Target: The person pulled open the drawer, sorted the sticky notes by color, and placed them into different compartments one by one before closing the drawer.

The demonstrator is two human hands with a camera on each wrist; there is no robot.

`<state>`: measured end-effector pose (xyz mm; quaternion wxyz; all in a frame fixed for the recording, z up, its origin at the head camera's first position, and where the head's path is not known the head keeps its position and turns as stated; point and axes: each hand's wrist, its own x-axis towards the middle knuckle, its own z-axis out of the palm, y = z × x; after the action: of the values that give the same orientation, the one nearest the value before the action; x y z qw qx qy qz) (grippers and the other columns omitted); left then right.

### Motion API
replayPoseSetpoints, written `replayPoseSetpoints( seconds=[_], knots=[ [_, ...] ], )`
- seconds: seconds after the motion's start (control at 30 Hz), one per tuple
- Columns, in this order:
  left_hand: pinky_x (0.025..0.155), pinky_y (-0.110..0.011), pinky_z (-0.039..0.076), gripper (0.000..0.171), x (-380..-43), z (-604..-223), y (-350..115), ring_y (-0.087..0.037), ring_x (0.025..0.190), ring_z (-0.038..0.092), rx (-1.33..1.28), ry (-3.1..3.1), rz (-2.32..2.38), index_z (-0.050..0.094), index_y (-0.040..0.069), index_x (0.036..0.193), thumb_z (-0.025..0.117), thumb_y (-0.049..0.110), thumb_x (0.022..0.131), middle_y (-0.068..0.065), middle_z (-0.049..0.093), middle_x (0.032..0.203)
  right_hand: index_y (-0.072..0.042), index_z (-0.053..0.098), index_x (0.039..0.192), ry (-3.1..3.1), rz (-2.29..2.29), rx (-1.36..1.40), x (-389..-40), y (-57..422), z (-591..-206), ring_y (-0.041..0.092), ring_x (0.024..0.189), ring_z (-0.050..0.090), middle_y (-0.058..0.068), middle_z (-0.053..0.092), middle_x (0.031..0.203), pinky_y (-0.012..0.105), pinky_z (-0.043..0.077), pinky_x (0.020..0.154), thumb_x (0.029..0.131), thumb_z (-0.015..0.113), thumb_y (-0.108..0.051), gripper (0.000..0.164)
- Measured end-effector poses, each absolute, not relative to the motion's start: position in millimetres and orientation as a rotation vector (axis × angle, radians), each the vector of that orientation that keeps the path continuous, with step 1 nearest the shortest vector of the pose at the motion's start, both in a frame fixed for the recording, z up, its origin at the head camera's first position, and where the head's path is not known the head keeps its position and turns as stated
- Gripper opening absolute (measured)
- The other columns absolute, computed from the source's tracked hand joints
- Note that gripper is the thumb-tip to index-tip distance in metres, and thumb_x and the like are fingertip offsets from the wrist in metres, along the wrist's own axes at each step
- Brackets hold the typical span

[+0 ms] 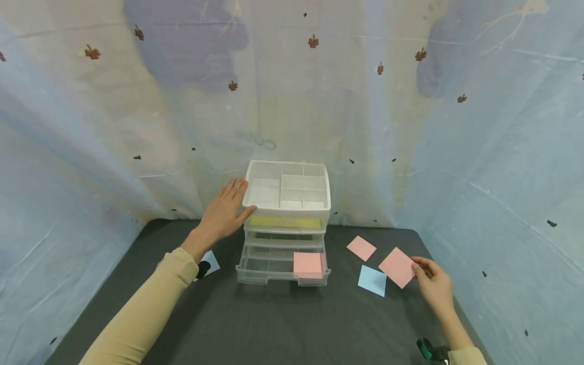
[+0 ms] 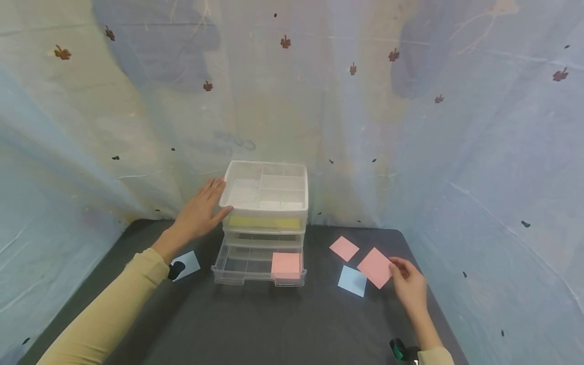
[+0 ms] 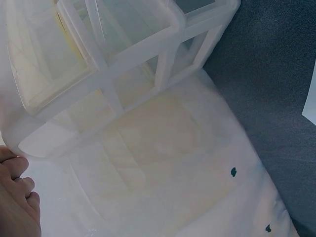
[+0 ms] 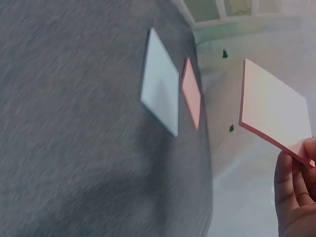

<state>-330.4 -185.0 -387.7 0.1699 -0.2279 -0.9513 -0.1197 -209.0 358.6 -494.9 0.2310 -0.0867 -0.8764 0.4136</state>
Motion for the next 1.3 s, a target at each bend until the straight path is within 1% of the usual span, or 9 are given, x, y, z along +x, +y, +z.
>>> replayPoseSetpoints(
  seconds=[0.17, 0.27, 0.43, 0.53, 0.63, 0.83, 1.07, 1.3],
  knots=[
    [0.129, -0.056, 0.013, 0.081, -330, -386, -185, -0.04, 0.159, 0.012, -0.647, -2.697, -0.347, 0.021, 0.0, 0.165, 0.048, 0.051, 0.109, -0.018, 0.015, 0.173, -0.002, 0.071, 0.125, -2.401, 1.187, -0.207, -212, 347, -483, -0.002, 0.079, 0.065, 0.017, 0.072, 0.11, 0.008, 0.051, 0.067, 0.107, 0.063, -0.022, 0.028],
    [0.129, -0.056, 0.013, 0.081, -329, -386, -185, -0.039, 0.159, 0.011, -0.647, -2.695, -0.347, 0.021, 0.0, 0.165, 0.049, 0.051, 0.109, -0.018, 0.016, 0.173, 0.0, 0.07, 0.126, -2.39, 1.233, -0.175, -213, 340, -477, -0.004, 0.079, 0.064, 0.02, 0.072, 0.113, 0.009, 0.053, 0.069, 0.107, 0.063, -0.021, 0.029],
    [0.129, -0.055, 0.012, 0.081, -330, -386, -185, -0.037, 0.16, 0.008, -0.644, -2.707, -0.337, 0.019, 0.0, 0.166, 0.047, 0.051, 0.109, -0.018, 0.015, 0.173, 0.001, 0.07, 0.126, -2.368, 1.27, -0.138, -216, 330, -469, -0.003, 0.08, 0.065, 0.021, 0.072, 0.114, 0.01, 0.054, 0.07, 0.106, 0.064, -0.019, 0.029],
    [0.129, -0.054, 0.011, 0.081, -329, -385, -185, -0.036, 0.16, 0.007, -0.643, -2.711, -0.343, 0.018, 0.001, 0.166, 0.048, 0.051, 0.109, -0.017, 0.014, 0.173, 0.0, 0.071, 0.124, -2.357, 1.271, -0.118, -217, 325, -466, -0.002, 0.08, 0.067, 0.019, 0.073, 0.113, 0.009, 0.054, 0.07, 0.105, 0.065, -0.019, 0.027],
    [0.13, -0.054, 0.01, 0.082, -327, -385, -185, -0.035, 0.16, 0.006, -0.642, -2.716, -0.345, 0.017, 0.001, 0.166, 0.048, 0.051, 0.109, -0.017, 0.013, 0.173, -0.001, 0.072, 0.123, -2.345, 1.27, -0.087, -219, 320, -464, -0.001, 0.08, 0.067, 0.019, 0.073, 0.111, 0.01, 0.055, 0.07, 0.105, 0.066, -0.017, 0.026],
    [0.129, -0.055, 0.013, 0.081, -328, -385, -185, -0.036, 0.16, 0.007, -0.643, -2.708, -0.332, 0.019, 0.0, 0.166, 0.047, 0.052, 0.109, -0.017, 0.014, 0.173, 0.002, 0.073, 0.119, -2.304, 1.28, -0.007, -222, 310, -460, -0.002, 0.078, 0.067, 0.019, 0.073, 0.107, 0.015, 0.059, 0.07, 0.103, 0.067, -0.01, 0.02],
    [0.129, -0.055, 0.015, 0.082, -329, -387, -186, -0.036, 0.16, 0.008, -0.642, -2.701, -0.32, 0.019, 0.001, 0.166, 0.046, 0.053, 0.109, -0.018, 0.015, 0.173, 0.003, 0.073, 0.118, -2.287, 1.284, 0.046, -224, 297, -453, -0.001, 0.076, 0.067, 0.02, 0.073, 0.104, 0.012, 0.057, 0.069, 0.102, 0.068, -0.007, 0.019],
    [0.129, -0.055, 0.013, 0.082, -329, -387, -186, -0.036, 0.16, 0.008, -0.645, -2.704, -0.338, 0.02, 0.001, 0.166, 0.048, 0.052, 0.109, -0.017, 0.015, 0.173, 0.002, 0.074, 0.117, -2.265, 1.307, 0.103, -227, 286, -448, 0.003, 0.077, 0.067, 0.02, 0.074, 0.105, 0.014, 0.058, 0.069, 0.1, 0.07, -0.005, 0.018]
  ],
)
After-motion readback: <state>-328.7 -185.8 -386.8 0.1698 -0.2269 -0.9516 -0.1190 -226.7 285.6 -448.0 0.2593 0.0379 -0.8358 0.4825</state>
